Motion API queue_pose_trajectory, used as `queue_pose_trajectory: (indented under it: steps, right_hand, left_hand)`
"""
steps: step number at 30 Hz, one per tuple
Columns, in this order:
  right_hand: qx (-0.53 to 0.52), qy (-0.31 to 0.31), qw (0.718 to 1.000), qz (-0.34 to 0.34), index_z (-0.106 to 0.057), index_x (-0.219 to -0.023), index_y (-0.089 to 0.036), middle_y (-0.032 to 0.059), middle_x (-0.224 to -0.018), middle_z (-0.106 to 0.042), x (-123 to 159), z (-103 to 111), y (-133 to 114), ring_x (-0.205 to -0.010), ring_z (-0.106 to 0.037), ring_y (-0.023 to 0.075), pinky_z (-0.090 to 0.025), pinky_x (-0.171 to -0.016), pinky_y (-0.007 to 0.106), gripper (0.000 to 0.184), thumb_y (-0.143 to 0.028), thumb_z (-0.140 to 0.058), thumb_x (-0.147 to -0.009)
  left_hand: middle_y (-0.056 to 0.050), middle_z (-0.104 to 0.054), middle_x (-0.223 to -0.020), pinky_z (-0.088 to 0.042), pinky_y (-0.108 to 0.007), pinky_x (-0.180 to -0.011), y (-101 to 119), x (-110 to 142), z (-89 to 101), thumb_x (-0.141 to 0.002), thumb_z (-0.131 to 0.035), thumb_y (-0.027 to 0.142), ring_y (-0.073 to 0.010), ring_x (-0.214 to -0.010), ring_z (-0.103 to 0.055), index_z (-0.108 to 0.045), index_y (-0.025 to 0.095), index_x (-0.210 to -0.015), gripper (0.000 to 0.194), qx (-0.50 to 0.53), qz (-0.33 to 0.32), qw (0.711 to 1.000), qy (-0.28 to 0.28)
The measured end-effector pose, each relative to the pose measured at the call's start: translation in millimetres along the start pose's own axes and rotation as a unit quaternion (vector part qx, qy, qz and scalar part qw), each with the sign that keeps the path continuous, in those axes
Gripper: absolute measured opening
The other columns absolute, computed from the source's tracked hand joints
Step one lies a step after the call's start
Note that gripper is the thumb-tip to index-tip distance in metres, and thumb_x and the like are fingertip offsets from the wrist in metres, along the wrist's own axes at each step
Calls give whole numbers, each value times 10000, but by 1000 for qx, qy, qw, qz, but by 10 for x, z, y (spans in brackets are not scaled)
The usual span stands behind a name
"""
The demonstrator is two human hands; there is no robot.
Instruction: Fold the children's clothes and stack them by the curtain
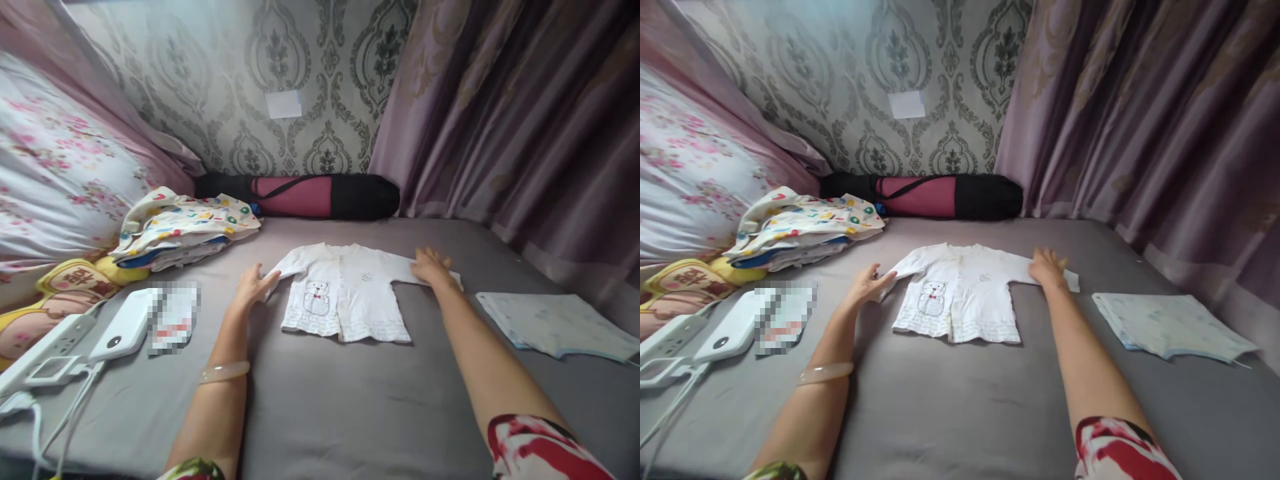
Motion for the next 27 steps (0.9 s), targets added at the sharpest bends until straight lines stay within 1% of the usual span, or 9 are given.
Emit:
queue_pose_trajectory:
  steps: [2, 4, 6, 11, 16, 19, 23, 25, 27]
  right_hand:
    - [-18, -6, 998, 61, -546, -1298, -205, 123, -1342, -541, 12, 19, -350, -1223, -506, 213, -424, -1010, 366, 336, -274, -452, -983]
    - [-59, -36, 980, 188, -500, -1364, -192, 120, -1448, -463, 72, 1, -766, -1343, -391, 223, -335, -1079, 364, 405, -213, -401, -972]
    - [-80, -68, 966, 236, -484, -1384, -185, 107, -1498, -409, 130, -30, -1062, -1377, -346, 221, -299, -1097, 352, 439, -206, -396, -954]
    - [-66, -127, 974, 174, -549, -1307, -151, 162, -1379, -526, 120, -65, -1327, -1243, -502, 288, -396, -993, 417, 410, -211, -389, -934]
    - [-91, -87, 974, 190, -585, -1258, -185, 126, -1315, -585, 116, 103, -1709, -1230, -509, 265, -386, -997, 372, 389, -234, -356, -948]
    - [-151, -92, 960, 216, -582, -1276, -209, 87, -1314, -597, 152, 154, -2052, -1213, -525, 241, -404, -978, 327, 399, -258, -366, -944]
    - [-190, -69, 949, 242, -550, -1321, -194, 85, -1357, -561, 165, 103, -2395, -1243, -497, 228, -363, -1026, 306, 430, -236, -342, -946]
    - [-186, -61, 944, 267, -513, -1354, -174, 94, -1412, -508, 175, 34, -2498, -1295, -443, 224, -308, -1073, 310, 443, -238, -331, -955]
    - [-173, -77, 940, 283, -460, -1389, -152, 107, -1473, -438, 194, -56, -2560, -1365, -351, 228, -241, -1115, 339, 457, -279, -326, -971]
  left_hand:
    - [-181, -635, -1153, -454, -349, -882, -42, -9, 25, -753, -560, 659, -317, -1108, -586, -558, 157, -1198, 671, 19, 10, 1000, -3]
    - [-171, -649, -1105, -450, -361, -876, -62, 19, 79, -708, -592, 673, -328, -1084, -591, -601, 165, -1101, 642, 27, 22, 999, -9]
    - [-144, -661, -1054, -454, -344, -841, -73, 85, 149, -678, -611, 669, -314, -1038, -605, -617, 172, -1019, 603, 49, 26, 998, -25]
    - [-20, -627, -745, -419, -263, -600, -111, 261, 252, -644, -648, 598, -204, -722, -601, -596, 189, -891, 480, 125, 36, 986, -108]
    - [21, -565, -635, -378, -252, -558, -74, 253, 196, -680, -658, 433, -169, -632, -543, -559, 194, -779, 277, 124, 33, 983, -130]
    - [-15, -614, -777, -426, -287, -696, 60, 213, 276, -736, -574, 253, -207, -801, -577, -599, 197, -813, 98, 86, -35, 995, -24]
    - [-85, -583, -1127, -360, -405, -947, 109, 219, 491, -723, -471, 46, -274, -1134, -480, -656, 245, -961, 361, -23, -36, 973, 228]
    - [-105, -531, -1235, -334, -457, -981, 13, 196, 470, -718, -484, 34, -313, -1202, -426, -670, 264, -984, 398, -51, 6, 971, 235]
    - [-120, -500, -1292, -333, -496, -986, -125, 147, 374, -716, -486, 33, -342, -1232, -405, -677, 277, -1023, 436, -61, 40, 982, 172]
Point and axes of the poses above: each hand's wrist, its own x-axis away from the middle knuckle, its own z-axis out of the back of the hand, y = z × x, the point moved 4 cm from there along -x, towards the middle knuckle
